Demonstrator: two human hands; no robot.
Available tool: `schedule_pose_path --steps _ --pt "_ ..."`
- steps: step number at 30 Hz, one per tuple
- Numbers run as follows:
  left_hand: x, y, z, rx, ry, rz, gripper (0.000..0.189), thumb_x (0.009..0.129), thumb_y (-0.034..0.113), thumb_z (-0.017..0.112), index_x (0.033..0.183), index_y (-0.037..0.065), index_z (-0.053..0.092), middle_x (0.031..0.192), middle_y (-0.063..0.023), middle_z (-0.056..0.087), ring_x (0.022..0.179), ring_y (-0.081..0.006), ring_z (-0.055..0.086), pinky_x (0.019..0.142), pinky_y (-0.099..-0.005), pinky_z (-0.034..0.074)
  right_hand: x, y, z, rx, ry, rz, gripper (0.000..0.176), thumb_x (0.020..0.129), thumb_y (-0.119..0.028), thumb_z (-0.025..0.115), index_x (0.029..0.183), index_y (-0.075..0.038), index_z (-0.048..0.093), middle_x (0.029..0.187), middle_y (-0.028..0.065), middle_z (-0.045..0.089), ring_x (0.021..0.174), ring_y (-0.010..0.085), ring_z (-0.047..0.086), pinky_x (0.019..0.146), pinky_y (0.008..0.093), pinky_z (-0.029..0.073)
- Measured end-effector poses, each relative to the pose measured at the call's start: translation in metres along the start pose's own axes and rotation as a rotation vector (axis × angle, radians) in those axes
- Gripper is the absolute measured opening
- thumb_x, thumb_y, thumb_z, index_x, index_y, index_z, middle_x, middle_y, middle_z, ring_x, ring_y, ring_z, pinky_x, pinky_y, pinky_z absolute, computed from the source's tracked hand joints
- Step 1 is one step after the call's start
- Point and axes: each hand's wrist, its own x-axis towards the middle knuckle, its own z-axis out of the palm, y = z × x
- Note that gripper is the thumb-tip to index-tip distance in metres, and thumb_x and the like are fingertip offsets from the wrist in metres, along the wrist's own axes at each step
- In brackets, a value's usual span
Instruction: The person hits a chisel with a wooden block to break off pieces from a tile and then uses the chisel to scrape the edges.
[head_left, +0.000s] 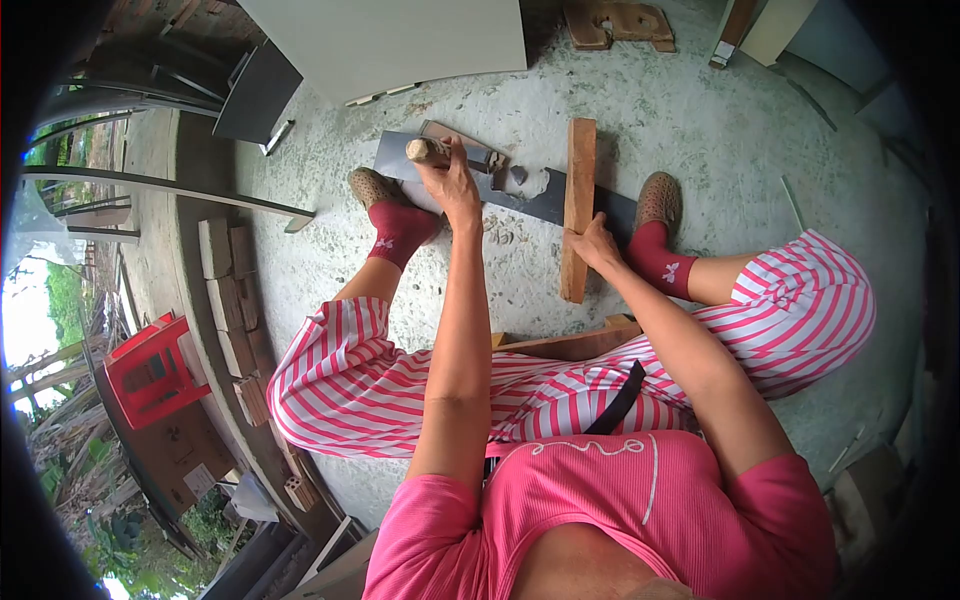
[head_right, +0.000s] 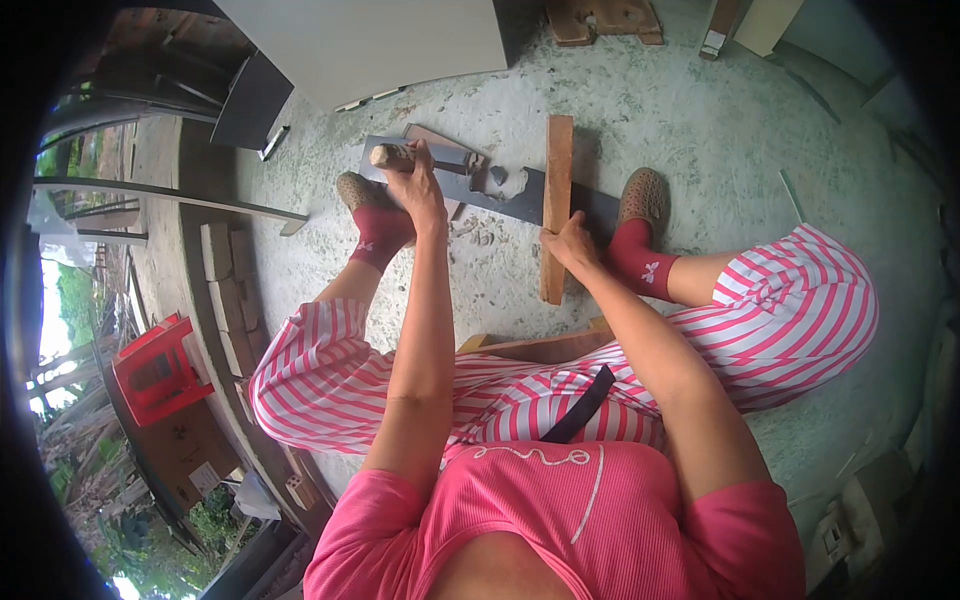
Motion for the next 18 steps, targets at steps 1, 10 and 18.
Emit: schedule_pose_path --steps 1,10,18 --pt "-0.002 -0.002 -0.004 -0.053 0.0 -0.017 0.027 0.085 0.017 0.065 0.099 0.001 0.048 0.083 -0.0046 0.054 0.071 -0.0124 0.051 0.067 -0.0274 0.043 0.0 0.0 0.0 -0.009 0.001 0.0 0.078 0.076 -0.04 0.065 0.125 0.007 0.026 0.112 0.0342 0.054 0.103 0.0446 0.057 0.09 0.0452 0.047" --pt "0.001 0.0 0.008 -0.031 0.033 0.047 0.032 0.085 0.02 0.066 0.102 0.001 0.047 0.087 -0.0061 0.055 0.075 -0.013 0.051 0.071 -0.0281 0.044 0.002 0.003 -0.001 -0.022 -0.016 -0.031 0.078 0.077 -0.041 0.063 0.125 0.007 0.025 0.113 0.0358 0.053 0.104 0.046 0.056 0.091 0.0439 0.046" --pt "0.0 0.019 0.02 0.177 0.035 0.123 0.032 0.085 0.016 0.066 0.103 0.003 0.044 0.086 -0.0077 0.054 0.078 -0.0181 0.049 0.076 -0.0307 0.043 0.003 0.005 -0.004 -0.01 -0.081 0.003 0.084 0.077 -0.05 0.064 0.126 0.005 0.024 0.117 0.0347 0.051 0.11 0.0444 0.053 0.094 0.0438 0.044"
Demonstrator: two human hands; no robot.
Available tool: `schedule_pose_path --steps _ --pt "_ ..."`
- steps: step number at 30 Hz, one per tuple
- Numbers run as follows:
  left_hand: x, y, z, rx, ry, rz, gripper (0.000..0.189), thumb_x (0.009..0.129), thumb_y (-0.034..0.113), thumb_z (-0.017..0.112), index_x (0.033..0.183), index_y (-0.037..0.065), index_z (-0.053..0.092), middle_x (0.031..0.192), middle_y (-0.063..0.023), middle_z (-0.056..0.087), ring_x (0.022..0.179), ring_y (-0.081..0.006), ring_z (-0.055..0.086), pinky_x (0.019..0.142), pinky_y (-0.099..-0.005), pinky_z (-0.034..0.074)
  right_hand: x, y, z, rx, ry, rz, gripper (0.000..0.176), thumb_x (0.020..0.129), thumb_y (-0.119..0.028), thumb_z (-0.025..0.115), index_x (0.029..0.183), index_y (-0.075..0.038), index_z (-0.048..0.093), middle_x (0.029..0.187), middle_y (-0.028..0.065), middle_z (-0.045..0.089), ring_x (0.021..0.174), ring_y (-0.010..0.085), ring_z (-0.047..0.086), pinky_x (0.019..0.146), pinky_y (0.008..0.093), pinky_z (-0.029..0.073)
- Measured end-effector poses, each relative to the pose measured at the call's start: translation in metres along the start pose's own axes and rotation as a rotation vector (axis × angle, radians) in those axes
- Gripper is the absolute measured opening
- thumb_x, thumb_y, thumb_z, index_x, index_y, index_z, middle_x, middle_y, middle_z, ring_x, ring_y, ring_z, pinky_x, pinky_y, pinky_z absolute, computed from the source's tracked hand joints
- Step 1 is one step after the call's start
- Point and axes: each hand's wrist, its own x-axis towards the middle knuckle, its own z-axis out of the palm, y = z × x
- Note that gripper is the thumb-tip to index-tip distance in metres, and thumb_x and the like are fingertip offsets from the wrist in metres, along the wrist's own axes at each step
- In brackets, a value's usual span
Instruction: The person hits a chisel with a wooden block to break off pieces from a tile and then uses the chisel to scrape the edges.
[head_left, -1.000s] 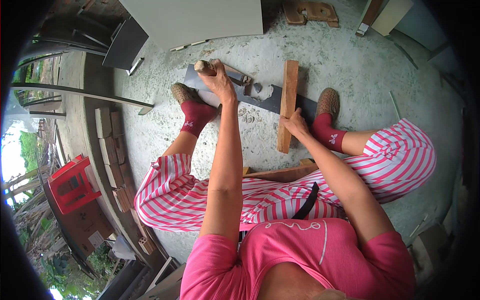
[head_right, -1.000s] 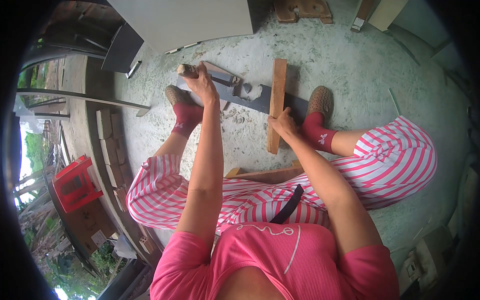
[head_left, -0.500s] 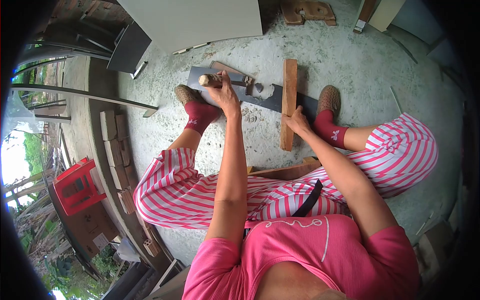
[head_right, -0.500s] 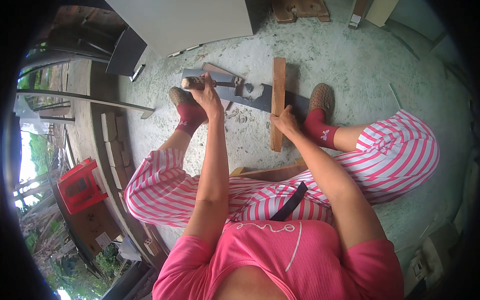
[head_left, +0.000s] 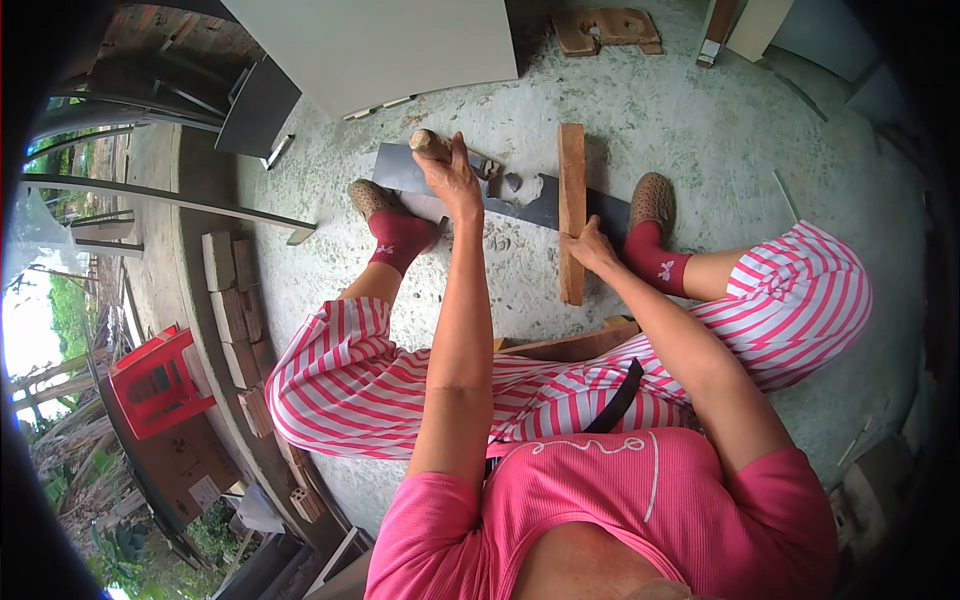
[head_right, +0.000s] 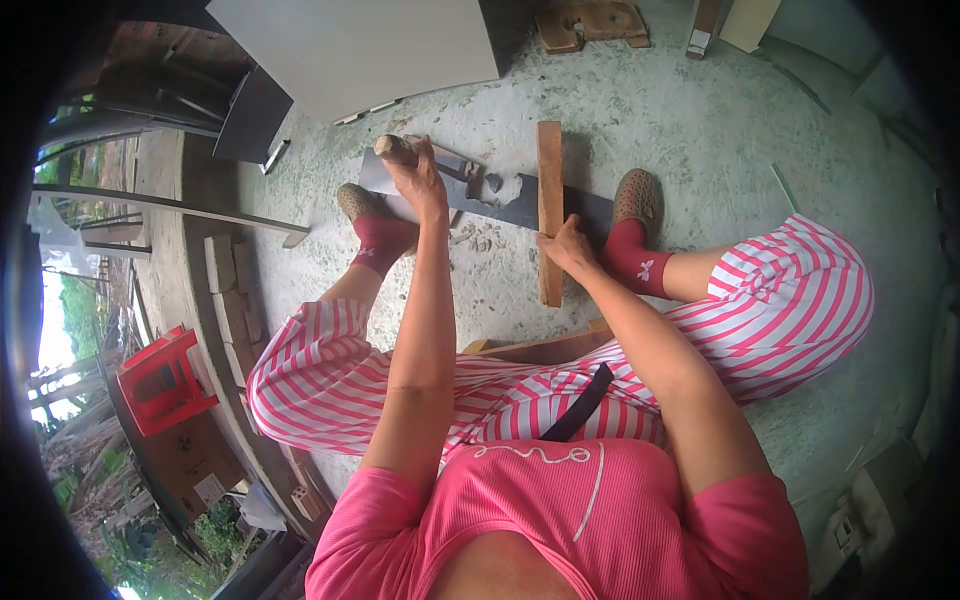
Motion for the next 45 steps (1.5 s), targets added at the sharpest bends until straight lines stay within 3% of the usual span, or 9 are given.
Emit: schedule_pose_path --steps 13,15,16,23,27,29,35,39,45 --pt "0.018 -0.004 0.001 0.017 0.01 0.054 0.034 0.08 0.015 0.071 0.101 0.001 0.047 0.085 -0.0104 0.056 0.077 -0.0214 0.052 0.076 -0.0327 0.045 -0.024 -0.027 -0.036 0.22 0.146 -0.395 0.083 0.077 -0.032 0.061 0.142 0.0 0.021 0.119 0.0272 0.055 0.107 0.0384 0.057 0.09 0.0397 0.045" --pt "0.02 -0.007 -0.001 0.022 0.024 0.03 0.035 0.079 0.015 0.071 0.102 0.001 0.048 0.087 -0.011 0.057 0.079 -0.022 0.054 0.077 -0.033 0.045 -0.054 -0.065 -0.074 0.184 0.137 -0.521 0.078 0.076 -0.025 0.061 0.143 -0.008 0.025 0.112 0.0262 0.059 0.104 0.037 0.059 0.088 0.039 0.045" --pt "0.023 -0.011 0.0 0.017 0.018 0.013 0.036 0.079 0.015 0.072 0.102 0.001 0.049 0.087 -0.0118 0.058 0.079 -0.0225 0.055 0.077 -0.0337 0.045 -0.074 -0.093 -0.101 0.202 0.036 -0.55 0.076 0.079 -0.025 0.062 0.143 -0.006 0.026 0.134 0.0198 0.046 0.123 0.0281 0.046 0.102 0.0331 0.035" --pt "0.025 -0.017 0.003 0.085 0.04 0.007 0.037 0.077 0.017 0.073 0.099 -0.001 0.049 0.088 -0.0159 0.06 0.08 -0.0276 0.057 0.077 -0.0371 0.046 -0.159 -0.237 -0.198 0.048 0.436 -1.05 0.081 0.081 -0.033 0.06 0.144 0.0 0.021 0.132 0.0262 0.045 0.117 0.0295 0.051 0.099 0.0339 0.04" --pt "0.024 -0.014 0.003 0.088 -0.022 -0.12 0.045 0.077 0.024 0.074 0.107 0.0 0.051 0.098 -0.0139 0.061 0.088 -0.0259 0.058 0.082 -0.0366 0.045 -0.13 -0.248 -0.176 -0.122 0.556 -1.028 0.073 0.073 -0.023 0.062 0.141 -0.018 0.033 0.09 0.0199 0.063 0.083 0.0324 0.062 0.078 0.0405 0.048" --pt "0.019 -0.009 0.003 0.087 -0.027 -0.102 0.045 0.078 0.023 0.072 0.109 0.0 0.05 0.103 -0.0154 0.061 0.09 -0.0268 0.059 0.083 -0.0372 0.045 -0.112 -0.23 -0.156 -0.654 0.341 -0.958 0.076 0.074 -0.03 0.061 0.143 -0.018 0.032 0.104 0.0169 0.058 0.091 0.0283 0.062 0.08 0.0364 0.05" --pt "0.02 -0.013 -0.002 0.038 0.066 -0.04 0.036 0.079 0.015 0.07 0.105 0.0 0.049 0.092 -0.0177 0.061 0.085 -0.0305 0.059 0.079 -0.0389 0.045 -0.109 -0.2 -0.153 -0.351 -0.097 -0.654 0.078 0.074 -0.029 0.062 0.144 -0.02 0.03 0.121 0.0184 0.054 0.102 0.0278 0.059 0.088 0.0344 0.046" --pt "0.022 -0.017 -0.003 0.059 0.064 -0.015 0.037 0.08 0.018 0.07 0.104 0.001 0.049 0.091 -0.0181 0.06 0.083 -0.0311 0.059 0.079 -0.0394 0.045 -0.118 -0.156 -0.165 -0.071 0.007 -0.833 0.077 0.073 -0.025 0.059 0.144 -0.016 0.031 0.109 0.0183 0.062 0.098 0.0263 0.061 0.089 0.0356 0.045" --pt "0.023 -0.015 -0.002 0.11 0.047 -0.03 0.039 0.08 0.02 0.07 0.104 0.0 0.048 0.091 -0.0193 0.061 0.082 -0.0322 0.059 0.078 -0.0399 0.046 -0.129 -0.116 -0.182 0.102 0.098 -0.737 0.077 0.077 -0.03 0.062 0.144 -0.012 0.03 0.132 0.0165 0.049 0.118 0.0259 0.051 0.1 0.0347 0.038"
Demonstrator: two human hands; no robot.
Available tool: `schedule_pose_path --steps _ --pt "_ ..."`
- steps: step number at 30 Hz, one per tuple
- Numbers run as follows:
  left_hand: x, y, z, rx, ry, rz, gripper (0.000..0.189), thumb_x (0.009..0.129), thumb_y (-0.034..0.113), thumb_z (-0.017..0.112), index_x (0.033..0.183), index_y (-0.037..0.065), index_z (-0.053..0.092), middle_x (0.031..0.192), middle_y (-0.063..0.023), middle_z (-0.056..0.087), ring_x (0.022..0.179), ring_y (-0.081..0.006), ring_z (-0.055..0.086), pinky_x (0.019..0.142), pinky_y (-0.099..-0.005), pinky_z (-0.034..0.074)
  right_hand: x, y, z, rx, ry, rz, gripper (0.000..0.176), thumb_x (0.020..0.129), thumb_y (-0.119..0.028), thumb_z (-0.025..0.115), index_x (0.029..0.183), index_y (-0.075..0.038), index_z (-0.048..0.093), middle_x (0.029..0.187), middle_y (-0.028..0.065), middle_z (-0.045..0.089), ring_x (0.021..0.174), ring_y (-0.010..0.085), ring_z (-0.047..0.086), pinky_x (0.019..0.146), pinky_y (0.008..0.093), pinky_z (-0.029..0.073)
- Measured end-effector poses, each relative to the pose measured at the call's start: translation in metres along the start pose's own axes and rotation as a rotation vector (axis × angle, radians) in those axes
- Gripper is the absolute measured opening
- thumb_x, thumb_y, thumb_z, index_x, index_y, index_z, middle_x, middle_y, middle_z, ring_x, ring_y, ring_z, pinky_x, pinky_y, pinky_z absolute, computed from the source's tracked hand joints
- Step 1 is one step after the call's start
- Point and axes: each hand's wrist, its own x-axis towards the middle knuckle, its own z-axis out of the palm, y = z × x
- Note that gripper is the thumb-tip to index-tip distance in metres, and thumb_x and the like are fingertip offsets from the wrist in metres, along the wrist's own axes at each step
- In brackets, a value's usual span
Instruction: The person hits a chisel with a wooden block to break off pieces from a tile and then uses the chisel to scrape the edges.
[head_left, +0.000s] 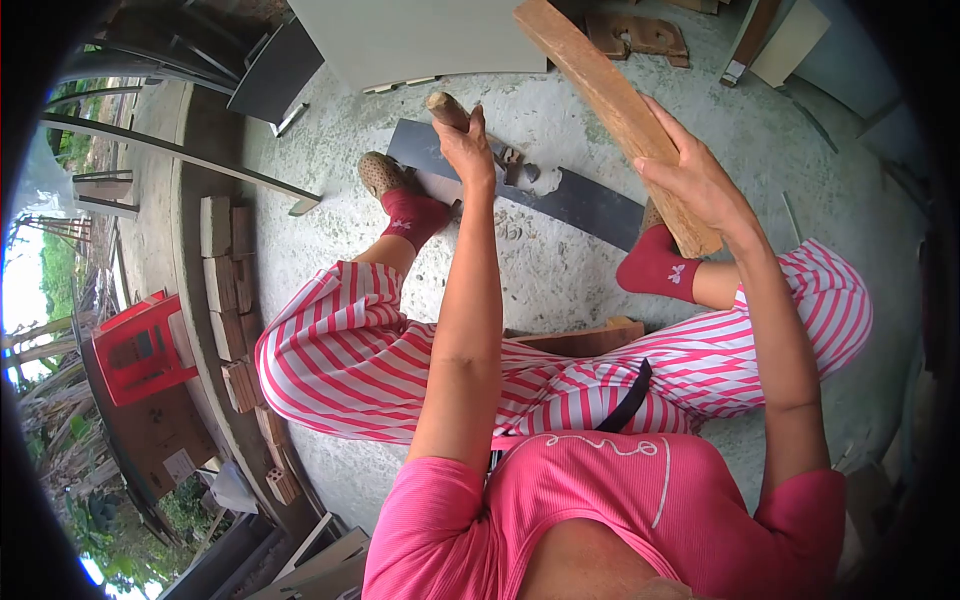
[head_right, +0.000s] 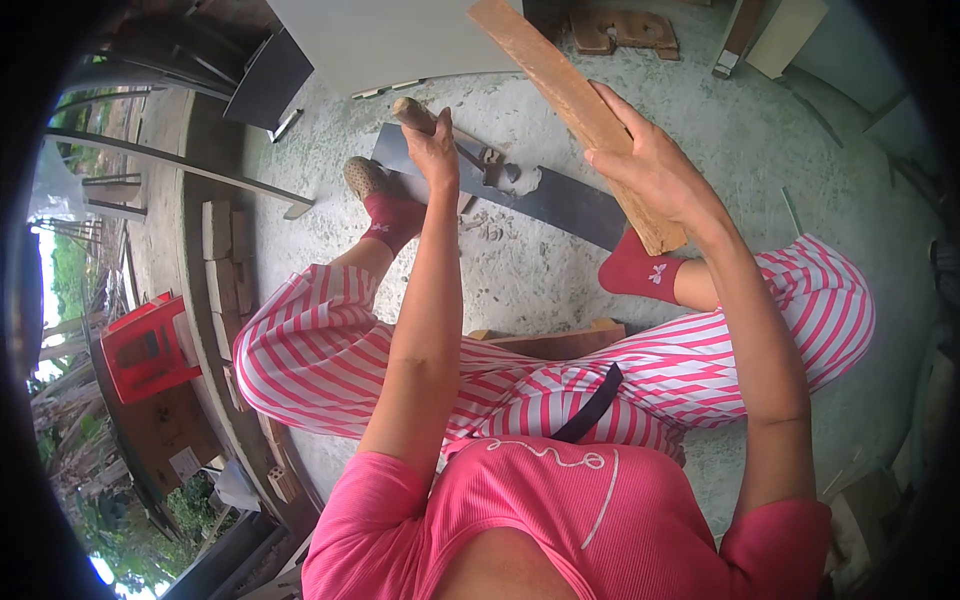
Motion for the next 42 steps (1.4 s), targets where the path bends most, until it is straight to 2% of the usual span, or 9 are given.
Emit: schedule_pose_path --steps 9,15,17,19,22,26,32,36,42 --pt "-0.005 -0.008 -0.007 -0.028 -0.066 0.053 0.041 0.077 0.019 0.072 0.104 -0.002 0.048 0.089 -0.0184 0.06 0.08 -0.0303 0.057 0.077 -0.0384 0.046 -0.004 0.001 0.004 0.058 -0.084 0.166 0.077 0.076 -0.028 0.064 0.144 -0.014 0.03 0.129 0.0171 0.053 0.117 0.0276 0.053 0.1 0.0364 0.038" --pt "0.003 -0.011 0.005 -0.016 -0.017 0.075 0.041 0.077 0.021 0.072 0.103 -0.001 0.049 0.091 -0.0197 0.062 0.085 -0.0339 0.06 0.079 -0.0401 0.046 0.025 -0.01 0.014 -0.22 -0.068 -0.122 0.073 0.074 -0.025 0.062 0.142 -0.02 0.034 0.106 0.0182 0.063 0.092 0.0298 0.062 0.085 0.0385 0.046" --pt "0.003 -0.005 0.006 0.031 -0.074 -0.011 0.038 0.077 0.019 0.072 0.099 -0.001 0.049 0.089 -0.0194 0.061 0.083 -0.0332 0.06 0.077 -0.0403 0.046 0.039 -0.06 0.0 -0.227 -0.116 -0.169 0.074 0.077 -0.025 0.065 0.143 -0.019 0.032 0.117 0.0137 0.06 0.093 0.0263 0.062 0.082 0.0361 0.048" --pt "-0.003 0.001 0.008 0.037 -0.08 0.008 0.036 0.077 0.017 0.072 0.097 -0.001 0.049 0.088 -0.0195 0.061 0.082 -0.0334 0.06 0.077 -0.0403 0.046 0.017 -0.144 -0.021 -0.315 -0.054 -0.35 0.082 0.079 -0.03 0.062 0.143 0.002 0.021 0.125 0.0296 0.05 0.113 0.0317 0.053 0.097 0.0345 0.042" --pt "-0.005 0.004 0.013 0.028 -0.089 0.041 0.039 0.076 0.019 0.072 0.102 0.0 0.049 0.091 -0.0185 0.061 0.084 -0.0318 0.059 0.079 -0.0394 0.045 0.073 -0.157 -0.011 -0.2 0.149 -0.576 0.081 0.079 -0.03 0.061 0.143 0.001 0.022 0.126 0.0289 0.049 0.113 0.0308 0.054 0.096 0.0333 0.043" --pt "-0.006 0.007 0.013 0.009 -0.116 0.013 0.045 0.077 0.022 0.071 0.109 0.0 0.049 0.097 -0.0187 0.061 0.089 -0.0312 0.06 0.083 -0.0389 0.045 0.117 -0.101 0.024 -0.484 0.037 -0.132 0.076 0.074 -0.027 0.064 0.142 -0.019 0.033 0.109 0.0153 0.063 0.083 0.0261 0.063 0.073 0.035 0.05" --pt "0.013 -0.037 -0.001 -0.132 0.031 -0.084 0.038 0.078 0.018 0.072 0.103 0.0 0.049 0.092 -0.0126 0.058 0.082 -0.0244 0.056 0.079 -0.0358 0.045 0.086 0.0 0.032 -0.552 -0.395 0.043 0.077 0.072 -0.026 0.061 0.143 -0.017 0.033 0.109 0.0216 0.06 0.096 0.0283 0.059 0.084 0.0358 0.045" --pt "0.029 -0.072 -0.012 -0.24 -0.004 -0.156 0.039 0.078 0.018 0.073 0.102 -0.001 0.049 0.091 -0.0112 0.057 0.08 -0.0228 0.054 0.077 -0.0348 0.044 0.03 0.009 0.008 -0.103 -0.267 0.057 0.075 0.079 -0.03 0.061 0.144 -0.009 0.029 0.133 0.0148 0.048 0.117 0.0231 0.049 0.098 0.0308 0.036" --pt "0.016 -0.019 -0.021 -0.423 0.022 -0.255 0.038 0.079 0.014 0.072 0.101 -0.001 0.045 0.087 -0.0057 0.052 0.073 -0.0136 0.05 0.066 -0.028 0.045 -0.011 0.02 -0.009 -0.013 0.036 0.058 0.075 0.078 -0.033 0.063 0.143 -0.012 0.031 0.13 0.017 0.051 0.117 0.0277 0.052 0.1 0.0378 0.037"
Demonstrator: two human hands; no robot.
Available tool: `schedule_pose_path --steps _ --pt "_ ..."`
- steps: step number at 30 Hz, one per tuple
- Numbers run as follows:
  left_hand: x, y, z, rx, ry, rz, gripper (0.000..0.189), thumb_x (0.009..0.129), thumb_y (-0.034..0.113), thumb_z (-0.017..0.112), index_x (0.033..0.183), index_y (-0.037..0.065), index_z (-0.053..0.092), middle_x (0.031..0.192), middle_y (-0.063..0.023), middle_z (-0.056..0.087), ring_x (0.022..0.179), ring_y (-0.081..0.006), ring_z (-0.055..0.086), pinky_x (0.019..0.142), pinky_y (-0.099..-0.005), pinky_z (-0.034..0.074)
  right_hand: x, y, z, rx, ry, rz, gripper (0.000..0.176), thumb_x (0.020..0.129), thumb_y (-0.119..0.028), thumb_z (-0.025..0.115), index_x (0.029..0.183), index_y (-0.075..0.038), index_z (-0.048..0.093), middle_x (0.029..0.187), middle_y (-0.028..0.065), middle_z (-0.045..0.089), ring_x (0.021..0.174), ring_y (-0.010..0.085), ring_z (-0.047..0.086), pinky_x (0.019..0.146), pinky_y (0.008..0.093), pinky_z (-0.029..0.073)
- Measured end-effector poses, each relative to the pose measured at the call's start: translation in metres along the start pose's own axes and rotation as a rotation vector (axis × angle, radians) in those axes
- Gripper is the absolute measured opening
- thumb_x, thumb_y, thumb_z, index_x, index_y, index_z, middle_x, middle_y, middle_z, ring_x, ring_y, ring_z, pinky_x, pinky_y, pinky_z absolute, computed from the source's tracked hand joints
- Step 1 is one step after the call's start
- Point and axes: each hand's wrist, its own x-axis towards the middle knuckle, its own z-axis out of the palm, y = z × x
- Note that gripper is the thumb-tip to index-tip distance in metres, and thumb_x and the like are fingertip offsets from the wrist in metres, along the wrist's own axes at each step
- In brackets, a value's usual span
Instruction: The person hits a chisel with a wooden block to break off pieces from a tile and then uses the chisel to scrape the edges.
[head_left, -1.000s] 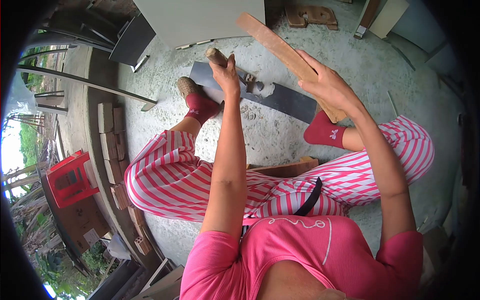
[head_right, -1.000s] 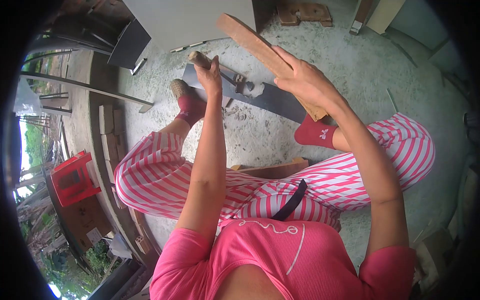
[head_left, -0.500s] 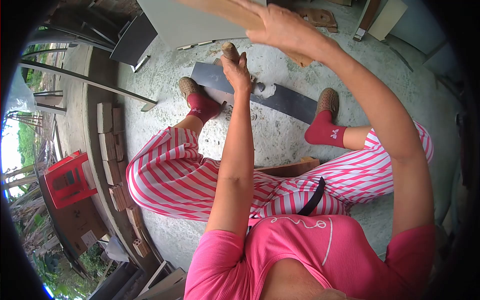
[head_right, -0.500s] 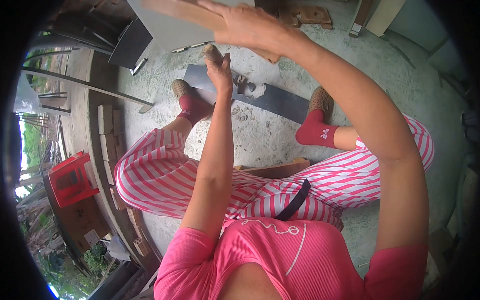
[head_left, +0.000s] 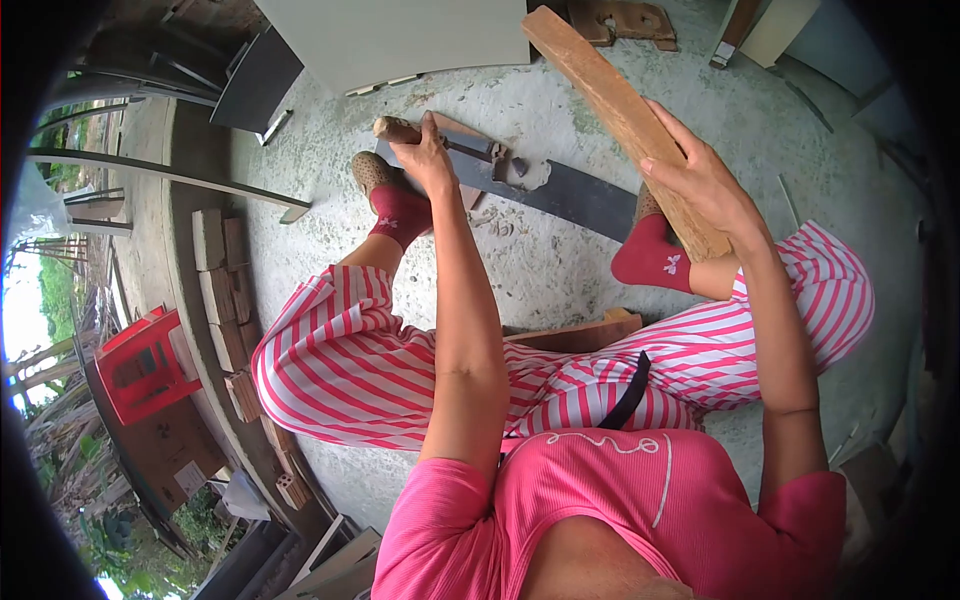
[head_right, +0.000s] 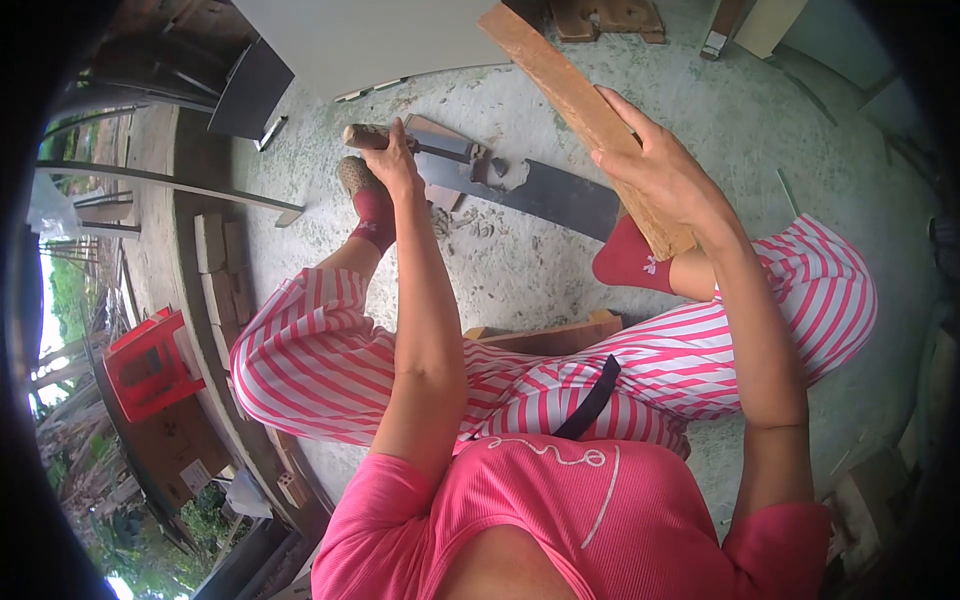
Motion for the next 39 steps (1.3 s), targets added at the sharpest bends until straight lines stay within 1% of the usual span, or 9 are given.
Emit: schedule_pose_path --steps 8,22,24,28,30,32,34,36,39 --pt "-0.005 -0.005 0.025 0.252 -0.03 0.168 0.044 0.079 0.018 0.071 0.109 -0.001 0.046 0.098 -0.0129 0.057 0.089 -0.0224 0.053 0.086 -0.0343 0.042 0.004 0.0 -0.005 0.088 -0.023 0.034 0.077 0.079 -0.035 0.064 0.143 -0.009 0.031 0.13 0.0153 0.051 0.115 0.0236 0.051 0.099 0.0343 0.037" --pt "-0.018 0.002 0.039 0.404 -0.101 0.308 0.04 0.078 0.021 0.071 0.101 -0.001 0.047 0.087 -0.0166 0.059 0.079 -0.0287 0.056 0.077 -0.038 0.045 0.007 -0.026 -0.001 0.038 -0.149 0.078 0.074 0.08 -0.032 0.064 0.143 -0.01 0.032 0.133 0.0121 0.048 0.114 0.021 0.051 0.1 0.032 0.036" --pt "-0.016 0.003 0.041 0.459 -0.259 0.235 0.052 0.075 0.027 0.073 0.111 0.0 0.047 0.1 -0.0173 0.059 0.091 -0.0284 0.057 0.083 -0.0363 0.044 0.016 -0.049 -0.007 0.048 -0.025 -0.213 0.073 0.081 -0.033 0.064 0.143 -0.011 0.033 0.127 0.0114 0.054 0.108 0.0205 0.056 0.094 0.0317 0.041" --pt "-0.012 0.004 0.046 0.584 -0.326 0.214 0.053 0.074 0.027 0.074 0.111 0.0 0.047 0.095 -0.0186 0.062 0.088 -0.0324 0.059 0.081 -0.0378 0.045 0.026 -0.124 -0.037 -0.073 0.078 -0.234 0.072 0.081 -0.034 0.064 0.142 -0.013 0.034 0.117 0.013 0.06 0.098 0.0215 0.06 0.086 0.0329 0.047" --pt "-0.012 0.004 0.046 0.56 -0.329 0.227 0.054 0.074 0.027 0.074 0.112 -0.001 0.047 0.094 -0.0189 0.062 0.088 -0.0332 0.06 0.081 -0.0384 0.046 0.023 -0.157 -0.038 0.241 0.004 -0.629 0.084 0.081 -0.039 0.062 0.143 0.001 0.023 0.123 0.0287 0.051 0.103 0.0307 0.06 0.092 0.0362 0.047" --pt "-0.011 0.003 0.045 0.54 -0.326 0.237 0.054 0.074 0.027 0.074 0.112 -0.001 0.047 0.092 -0.0193 0.063 0.088 -0.034 0.061 0.081 -0.0391 0.046 0.074 -0.111 0.003 0.033 0.239 -0.694 0.085 0.082 -0.043 0.063 0.142 0.003 0.024 0.12 0.0283 0.053 0.099 0.0294 0.061 0.09 0.0361 0.049" --pt "-0.013 0.003 0.044 0.488 -0.342 0.262 0.053 0.075 0.025 0.074 0.111 -0.002 0.048 0.093 -0.0192 0.063 0.09 -0.0334 0.061 0.081 -0.0391 0.046 0.077 -0.089 0.032 -0.212 0.094 -0.391 0.073 0.076 -0.028 0.062 0.142 -0.014 0.034 0.097 0.0169 0.065 0.085 0.0258 0.064 0.079 0.0346 0.049" --pt "-0.019 0.004 0.045 0.466 -0.33 0.321 0.039 0.077 0.021 0.07 0.102 -0.001 0.049 0.092 -0.0225 0.063 0.085 -0.0366 0.061 0.077 -0.0402 0.047 0.076 -0.07 0.048 -0.457 -0.353 -0.122 0.078 0.076 -0.037 0.064 0.143 -0.014 0.033 0.105 0.0175 0.063 0.089 0.0214 0.062 0.08 0.0353 0.049" --pt "-0.01 -0.022 0.048 0.201 -0.416 0.322 0.038 0.078 0.02 0.07 0.104 -0.001 0.051 0.096 -0.021 0.064 0.09 -0.0319 0.063 0.08 -0.0385 0.047 0.08 -0.063 0.049 -0.231 -0.27 -0.133 0.08 0.074 -0.038 0.063 0.144 -0.015 0.03 0.105 0.0178 0.063 0.088 0.0204 0.062 0.081 0.034 0.048"
